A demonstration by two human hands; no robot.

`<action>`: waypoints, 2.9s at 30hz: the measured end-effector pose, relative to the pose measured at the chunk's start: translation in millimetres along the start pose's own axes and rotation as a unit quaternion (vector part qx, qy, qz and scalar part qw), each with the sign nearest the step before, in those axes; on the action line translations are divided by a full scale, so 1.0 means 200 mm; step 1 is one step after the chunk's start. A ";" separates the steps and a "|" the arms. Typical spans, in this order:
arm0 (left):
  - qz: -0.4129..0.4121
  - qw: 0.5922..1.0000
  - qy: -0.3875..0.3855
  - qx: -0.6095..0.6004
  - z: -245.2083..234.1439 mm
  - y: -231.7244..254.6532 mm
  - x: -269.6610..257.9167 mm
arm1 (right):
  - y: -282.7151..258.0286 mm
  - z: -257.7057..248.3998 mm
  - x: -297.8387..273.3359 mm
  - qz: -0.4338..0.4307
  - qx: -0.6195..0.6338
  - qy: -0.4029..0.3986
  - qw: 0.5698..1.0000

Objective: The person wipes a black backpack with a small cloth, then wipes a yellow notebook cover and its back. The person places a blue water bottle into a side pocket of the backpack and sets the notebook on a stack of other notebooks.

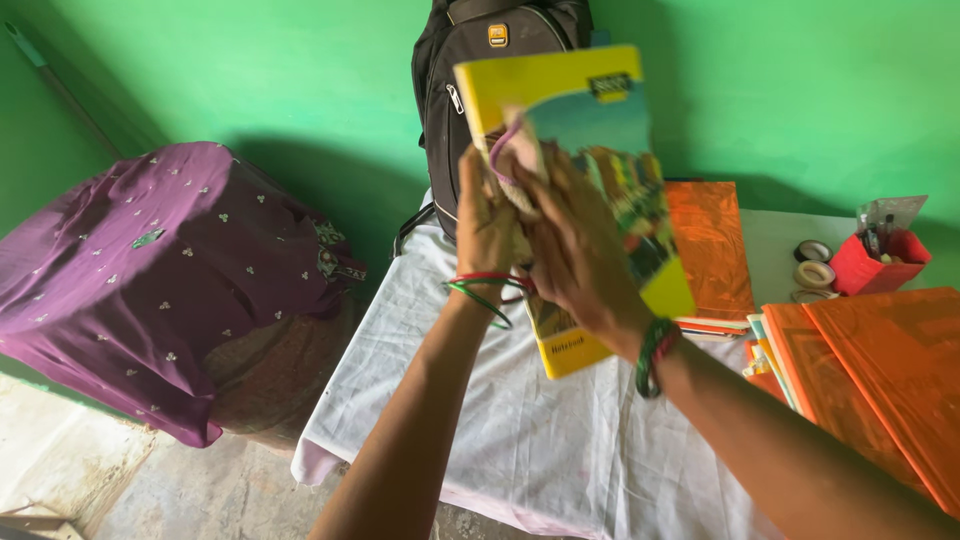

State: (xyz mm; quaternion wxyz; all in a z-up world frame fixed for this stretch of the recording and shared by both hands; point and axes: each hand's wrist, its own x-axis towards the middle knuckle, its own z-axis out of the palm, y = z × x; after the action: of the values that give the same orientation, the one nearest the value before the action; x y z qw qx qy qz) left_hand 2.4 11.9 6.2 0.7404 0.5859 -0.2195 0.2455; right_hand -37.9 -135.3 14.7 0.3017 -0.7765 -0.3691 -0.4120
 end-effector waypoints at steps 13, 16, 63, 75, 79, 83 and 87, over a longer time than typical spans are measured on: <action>0.030 0.999 0.000 0.042 -0.15 0.02 0.06 | 0.02 0.13 0.02 0.032 -0.030 0.001 0.999; 0.008 1.000 -0.013 -0.016 -0.13 -0.05 0.09 | 0.00 0.21 0.11 0.009 0.037 0.005 0.999; -0.167 0.705 -0.010 0.689 -1.06 -1.15 -0.80 | 0.30 1.06 -0.93 0.163 -0.016 -0.324 0.932; -0.186 0.756 0.037 0.627 -1.12 -1.21 -0.82 | 0.24 1.09 -0.91 0.017 0.036 -0.317 0.948; -0.212 0.806 0.169 0.526 -1.12 -1.29 -0.74 | 0.46 1.20 -0.79 0.103 -0.131 -0.220 0.961; -0.301 0.858 0.335 0.247 -1.22 -1.47 -0.65 | 0.39 1.32 -0.73 0.122 0.029 -0.299 0.946; -0.349 0.879 0.306 0.112 -1.42 -1.73 -0.63 | 0.41 1.42 -0.65 0.021 0.028 -0.264 0.964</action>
State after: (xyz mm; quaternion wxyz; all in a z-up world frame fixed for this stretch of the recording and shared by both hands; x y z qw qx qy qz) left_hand 129.3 208.0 -395.0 0.7376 0.5996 0.2655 0.1609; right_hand 96.5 -3.7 -247.0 0.2239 -0.8566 -0.4307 -0.1749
